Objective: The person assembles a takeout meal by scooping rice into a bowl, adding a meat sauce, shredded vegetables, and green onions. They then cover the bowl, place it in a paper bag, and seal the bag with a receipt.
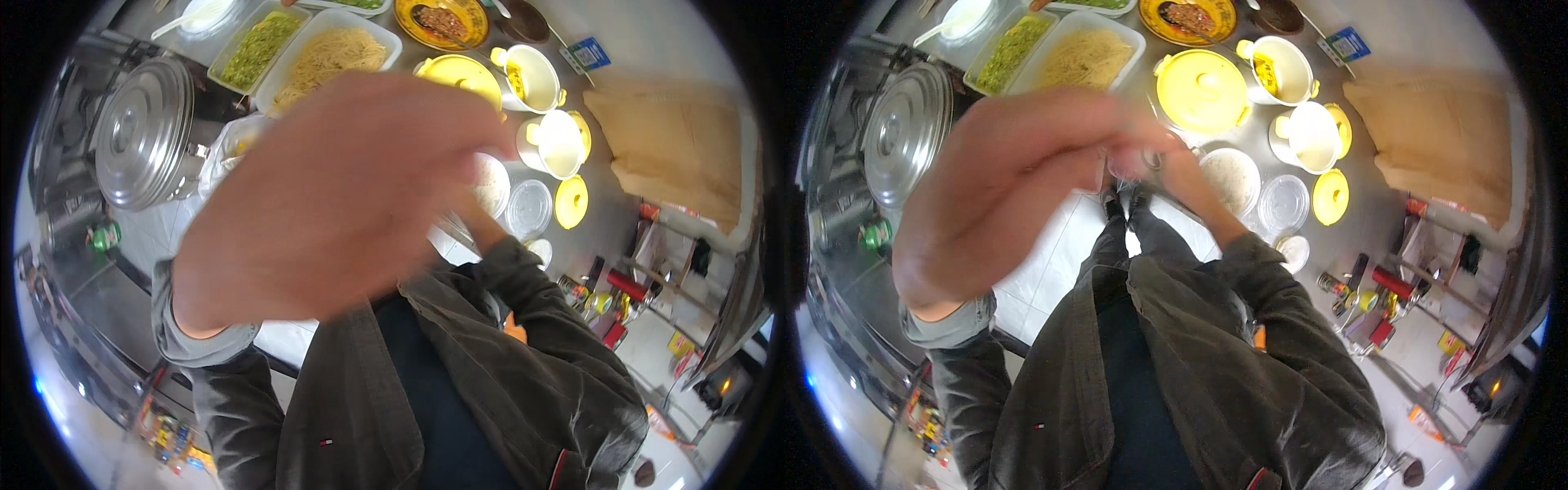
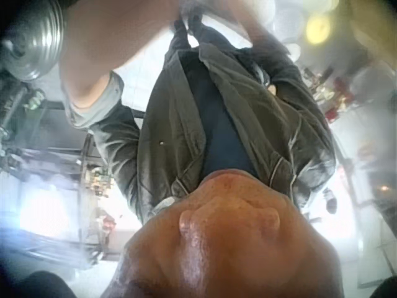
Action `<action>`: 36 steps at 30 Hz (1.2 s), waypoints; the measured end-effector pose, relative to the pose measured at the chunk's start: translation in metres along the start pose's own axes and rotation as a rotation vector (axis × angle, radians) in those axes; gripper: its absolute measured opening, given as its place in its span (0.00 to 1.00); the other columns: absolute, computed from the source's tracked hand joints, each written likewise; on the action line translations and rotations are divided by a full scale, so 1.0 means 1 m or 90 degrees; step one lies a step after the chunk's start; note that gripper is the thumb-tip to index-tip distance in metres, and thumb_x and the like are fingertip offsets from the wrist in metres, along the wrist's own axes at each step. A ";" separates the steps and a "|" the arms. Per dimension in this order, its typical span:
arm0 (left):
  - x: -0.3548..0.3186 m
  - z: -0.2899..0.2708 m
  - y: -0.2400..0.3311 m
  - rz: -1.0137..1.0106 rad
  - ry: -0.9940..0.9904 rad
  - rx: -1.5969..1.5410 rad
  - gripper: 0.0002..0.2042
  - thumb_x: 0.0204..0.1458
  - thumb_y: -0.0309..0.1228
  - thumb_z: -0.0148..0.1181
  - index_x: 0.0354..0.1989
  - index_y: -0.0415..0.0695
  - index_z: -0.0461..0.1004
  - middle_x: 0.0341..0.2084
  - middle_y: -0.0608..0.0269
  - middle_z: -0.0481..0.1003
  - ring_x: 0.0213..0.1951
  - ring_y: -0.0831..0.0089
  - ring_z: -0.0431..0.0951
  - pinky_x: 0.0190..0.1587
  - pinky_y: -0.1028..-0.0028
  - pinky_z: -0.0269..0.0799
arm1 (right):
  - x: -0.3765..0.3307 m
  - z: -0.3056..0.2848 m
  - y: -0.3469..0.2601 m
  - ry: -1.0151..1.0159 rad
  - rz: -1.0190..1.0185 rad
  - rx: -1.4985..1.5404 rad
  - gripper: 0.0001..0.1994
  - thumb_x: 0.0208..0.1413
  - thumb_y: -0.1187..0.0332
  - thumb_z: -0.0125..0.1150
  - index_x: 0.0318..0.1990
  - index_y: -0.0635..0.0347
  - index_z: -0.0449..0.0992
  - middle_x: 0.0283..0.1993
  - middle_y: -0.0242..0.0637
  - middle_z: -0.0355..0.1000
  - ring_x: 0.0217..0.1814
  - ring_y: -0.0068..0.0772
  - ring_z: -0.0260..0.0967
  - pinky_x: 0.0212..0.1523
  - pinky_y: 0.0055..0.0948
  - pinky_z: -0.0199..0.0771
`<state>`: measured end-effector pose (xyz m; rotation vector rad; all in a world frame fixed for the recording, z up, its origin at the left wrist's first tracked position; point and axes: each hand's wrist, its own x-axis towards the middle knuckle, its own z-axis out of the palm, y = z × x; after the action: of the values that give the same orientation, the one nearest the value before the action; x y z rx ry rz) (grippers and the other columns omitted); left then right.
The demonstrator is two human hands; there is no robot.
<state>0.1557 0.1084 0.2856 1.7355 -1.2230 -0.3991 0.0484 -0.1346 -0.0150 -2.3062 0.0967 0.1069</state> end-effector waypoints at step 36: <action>-0.134 0.096 -0.090 -0.632 0.389 -0.492 0.14 0.67 0.37 0.50 0.53 0.42 0.75 0.36 0.67 0.80 0.37 0.80 0.76 0.38 0.79 0.68 | 0.246 -0.206 -0.038 -0.255 0.215 -0.195 0.25 0.43 0.45 0.71 0.33 0.62 0.82 0.28 0.32 0.71 0.24 0.27 0.63 0.23 0.29 0.63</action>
<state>0.0781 0.1806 0.1303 1.4576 0.2965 -0.7154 0.3066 -0.2704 0.1246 -2.5017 0.2800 0.7991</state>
